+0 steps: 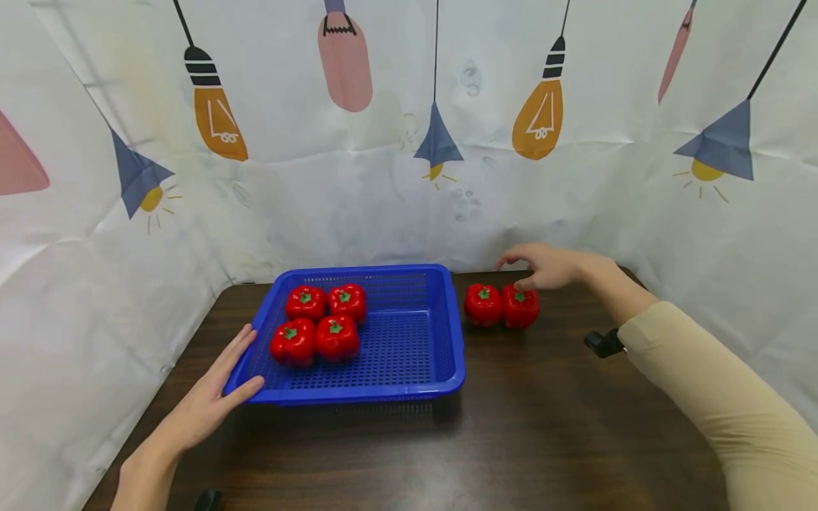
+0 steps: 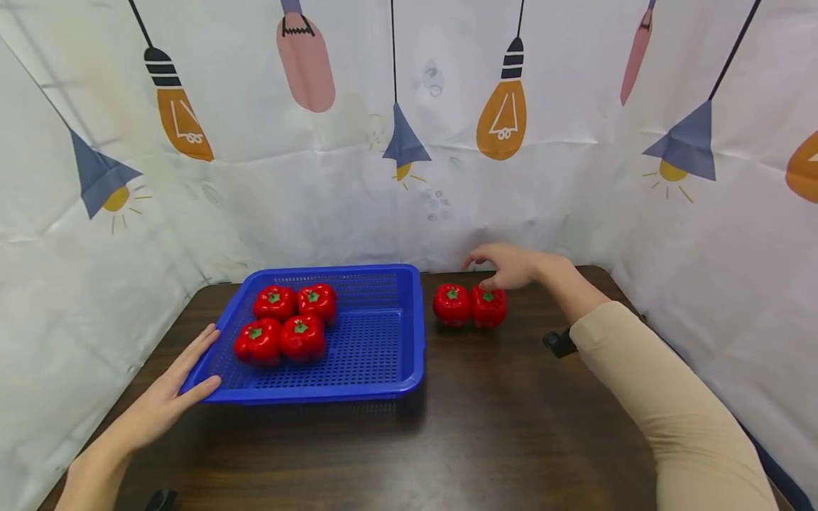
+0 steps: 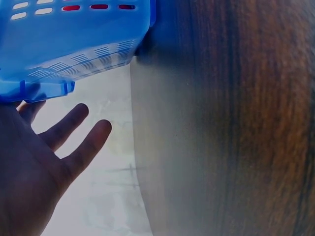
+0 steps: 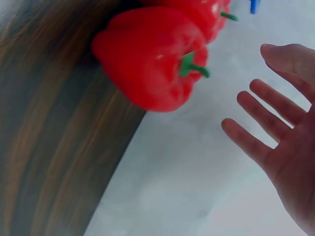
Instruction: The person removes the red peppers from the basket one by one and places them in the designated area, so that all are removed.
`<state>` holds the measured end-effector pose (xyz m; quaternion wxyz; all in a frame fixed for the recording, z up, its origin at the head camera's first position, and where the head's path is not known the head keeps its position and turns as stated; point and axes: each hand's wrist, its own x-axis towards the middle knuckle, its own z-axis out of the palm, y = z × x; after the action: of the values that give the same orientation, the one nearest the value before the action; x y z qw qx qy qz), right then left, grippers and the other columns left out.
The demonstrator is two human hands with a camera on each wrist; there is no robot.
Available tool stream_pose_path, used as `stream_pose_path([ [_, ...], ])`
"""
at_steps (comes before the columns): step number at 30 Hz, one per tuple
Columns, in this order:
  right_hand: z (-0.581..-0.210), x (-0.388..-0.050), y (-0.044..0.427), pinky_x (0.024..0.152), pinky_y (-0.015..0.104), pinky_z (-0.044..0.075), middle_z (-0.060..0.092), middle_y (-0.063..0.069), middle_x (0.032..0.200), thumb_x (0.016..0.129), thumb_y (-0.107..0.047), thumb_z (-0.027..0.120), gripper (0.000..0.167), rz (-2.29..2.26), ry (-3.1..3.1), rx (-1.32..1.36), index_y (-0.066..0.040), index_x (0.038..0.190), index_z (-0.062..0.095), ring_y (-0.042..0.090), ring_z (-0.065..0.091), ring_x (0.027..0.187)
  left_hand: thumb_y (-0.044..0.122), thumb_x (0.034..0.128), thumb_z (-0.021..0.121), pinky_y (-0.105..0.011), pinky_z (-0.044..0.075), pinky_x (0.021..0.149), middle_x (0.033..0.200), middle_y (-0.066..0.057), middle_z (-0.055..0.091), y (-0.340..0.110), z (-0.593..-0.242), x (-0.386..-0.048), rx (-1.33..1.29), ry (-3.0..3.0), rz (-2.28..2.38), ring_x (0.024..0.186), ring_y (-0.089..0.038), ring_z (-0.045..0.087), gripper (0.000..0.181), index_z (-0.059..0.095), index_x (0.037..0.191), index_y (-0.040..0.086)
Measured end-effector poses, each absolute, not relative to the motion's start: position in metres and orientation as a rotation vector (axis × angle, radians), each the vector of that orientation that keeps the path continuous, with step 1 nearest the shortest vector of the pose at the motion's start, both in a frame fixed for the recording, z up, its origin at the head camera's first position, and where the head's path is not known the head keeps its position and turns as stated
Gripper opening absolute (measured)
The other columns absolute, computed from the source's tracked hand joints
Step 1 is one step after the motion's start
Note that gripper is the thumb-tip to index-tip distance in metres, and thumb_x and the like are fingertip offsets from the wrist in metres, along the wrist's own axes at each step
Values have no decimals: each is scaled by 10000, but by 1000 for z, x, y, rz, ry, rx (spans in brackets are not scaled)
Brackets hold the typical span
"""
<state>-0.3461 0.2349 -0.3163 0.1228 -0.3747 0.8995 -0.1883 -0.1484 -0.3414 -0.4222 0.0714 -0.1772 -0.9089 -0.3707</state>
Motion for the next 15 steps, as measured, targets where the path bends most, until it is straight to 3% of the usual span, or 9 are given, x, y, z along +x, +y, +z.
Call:
stream_pose_path([
  [15,-287,-346,168,983,529,474,601,85,1370,959,-92,655,372,-421,2598,-1374,-101,1331,638,345,535,1272,161,1023,609,-81,115,1047,1716,-43,75,-342,-421,-147,-532,-2734,-1130,1545,-172,91,756,203,1658,218],
])
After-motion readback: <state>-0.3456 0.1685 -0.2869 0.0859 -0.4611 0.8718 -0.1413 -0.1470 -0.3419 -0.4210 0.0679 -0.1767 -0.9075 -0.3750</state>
